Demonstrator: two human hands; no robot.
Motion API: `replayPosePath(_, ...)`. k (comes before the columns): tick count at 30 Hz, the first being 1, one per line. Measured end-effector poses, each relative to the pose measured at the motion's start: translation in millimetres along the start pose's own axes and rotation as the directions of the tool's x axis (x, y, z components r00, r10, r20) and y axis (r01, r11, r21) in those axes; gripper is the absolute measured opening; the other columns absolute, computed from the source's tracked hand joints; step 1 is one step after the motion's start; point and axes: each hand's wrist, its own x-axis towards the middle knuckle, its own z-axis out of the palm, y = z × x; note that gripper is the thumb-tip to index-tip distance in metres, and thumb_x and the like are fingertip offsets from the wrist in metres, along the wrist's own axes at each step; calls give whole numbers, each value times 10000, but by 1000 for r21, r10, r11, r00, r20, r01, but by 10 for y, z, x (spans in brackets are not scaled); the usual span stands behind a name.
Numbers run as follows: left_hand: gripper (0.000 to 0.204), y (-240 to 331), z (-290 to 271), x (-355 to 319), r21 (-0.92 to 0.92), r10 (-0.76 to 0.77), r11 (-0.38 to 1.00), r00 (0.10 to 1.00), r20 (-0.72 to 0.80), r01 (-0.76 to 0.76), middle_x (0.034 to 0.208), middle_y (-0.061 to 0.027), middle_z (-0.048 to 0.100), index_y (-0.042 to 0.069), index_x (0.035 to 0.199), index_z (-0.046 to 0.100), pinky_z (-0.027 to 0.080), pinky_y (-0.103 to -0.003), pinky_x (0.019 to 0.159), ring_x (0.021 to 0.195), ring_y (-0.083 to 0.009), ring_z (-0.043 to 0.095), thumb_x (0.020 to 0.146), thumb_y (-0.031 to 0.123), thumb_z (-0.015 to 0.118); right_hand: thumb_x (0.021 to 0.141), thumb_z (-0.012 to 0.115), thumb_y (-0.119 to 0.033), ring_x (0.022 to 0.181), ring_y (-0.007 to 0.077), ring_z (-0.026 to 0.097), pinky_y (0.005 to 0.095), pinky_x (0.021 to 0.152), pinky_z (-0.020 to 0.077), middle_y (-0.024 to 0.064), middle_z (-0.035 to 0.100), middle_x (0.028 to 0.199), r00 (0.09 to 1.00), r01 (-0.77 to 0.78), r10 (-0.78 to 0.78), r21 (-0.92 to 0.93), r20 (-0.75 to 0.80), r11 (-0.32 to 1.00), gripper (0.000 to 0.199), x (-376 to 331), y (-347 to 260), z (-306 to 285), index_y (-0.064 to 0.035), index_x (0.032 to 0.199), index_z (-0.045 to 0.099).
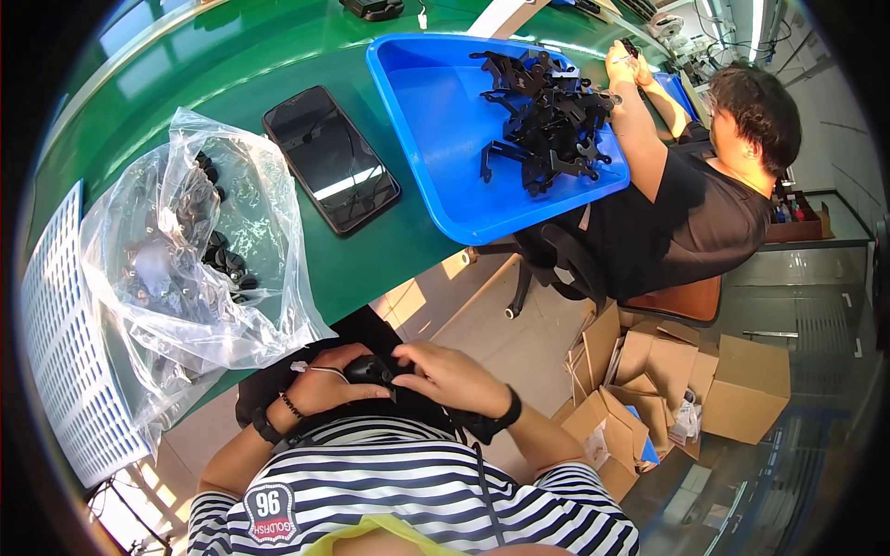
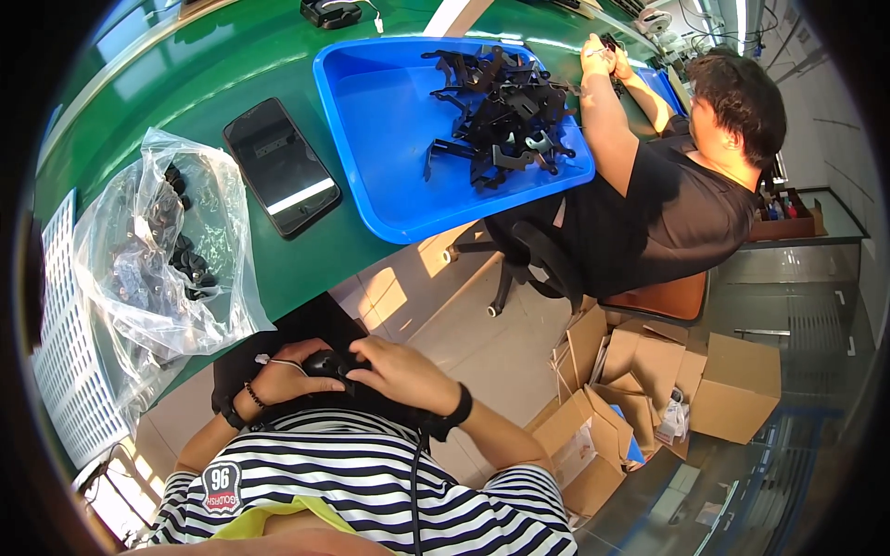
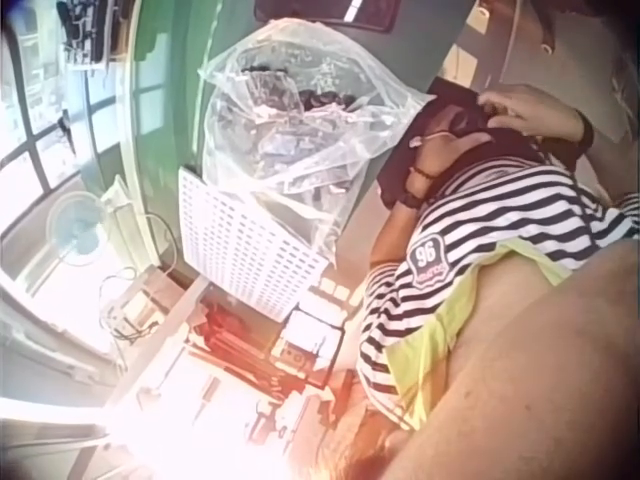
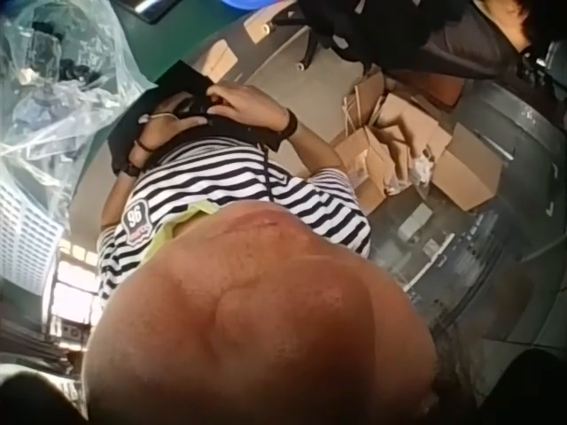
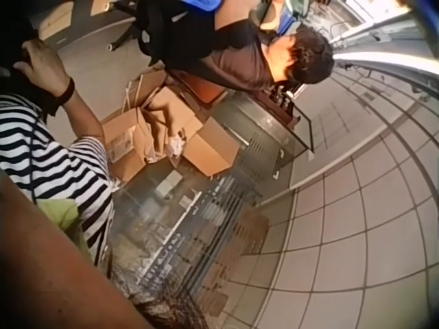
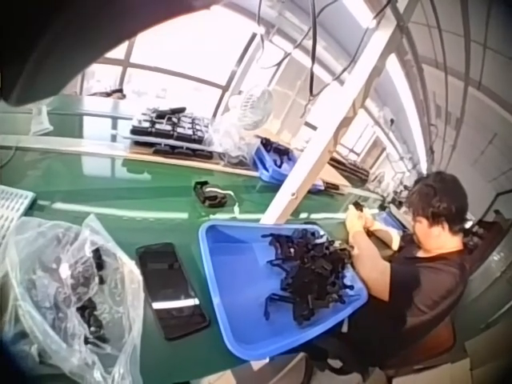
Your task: The person picks up a black component, inserts a wire into it, and presses a small part into the side before placing it on a tray. They then move a plastic bag of parts and lift the tray of assembled components onto a shelf before starting on another component.
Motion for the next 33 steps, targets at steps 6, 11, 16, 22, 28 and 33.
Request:
replayPosePath(6,513,-27,-6,-35,-51,38,998,999,3,-38,964,-92,681,17,1069,661,530,-331,794,883,-211,668,771,363,893,969,682,-227,779,236,680,347,693,528,134,642,976,998,11,-1,156,-65,988,344,44,-8,230,-12,1206,557)
replayPosePath(11,511,8,-10,-45,-88,24,996,1000,8,-23,965,-89,678,16,1073,661,531,-327,788,873,-206,664,768,351,897,981,654,-215,783,265,663,377,695,522,150,615,1006,996,-77,63,234,69,969,321,37,-82,171,-5,1198,546)
replayPosePath(16,505,-51,-4,-45,-88,-40,995,999,19,41,964,-91,677,16,1072,662,531,-328,779,866,-214,665,766,339,900,984,638,-223,811,312,652,401,712,525,167,596,1040,995,-47,58,127,-77,991,315,33,-74,393,3,1179,537)
replayPosePath(22,500,-60,35,-35,-16,60,998,998,-6,-60,955,-99,678,19,1063,664,530,-338,770,858,-229,667,762,341,899,990,628,-234,800,320,648,402,705,522,164,585,1022,984,-28,34,39,-173,999,301,34,-55,460,3,1149,535)
replayPosePath(28,511,-67,25,-48,-18,58,998,998,-15,-58,953,-104,678,20,1057,664,529,-345,768,857,-238,670,758,361,899,991,625,-237,795,327,648,404,703,520,157,596,989,992,-81,102,261,-69,962,278,73,-92,395,3,1109,548)
replayPosePath(33,520,-72,24,-43,-7,32,999,999,-10,-32,955,-106,678,19,1058,664,529,-347,769,857,-242,670,756,370,899,988,632,-243,784,317,648,390,696,519,151,608,949,989,-97,123,272,-81,957,282,77,-50,399,1,1106,557)
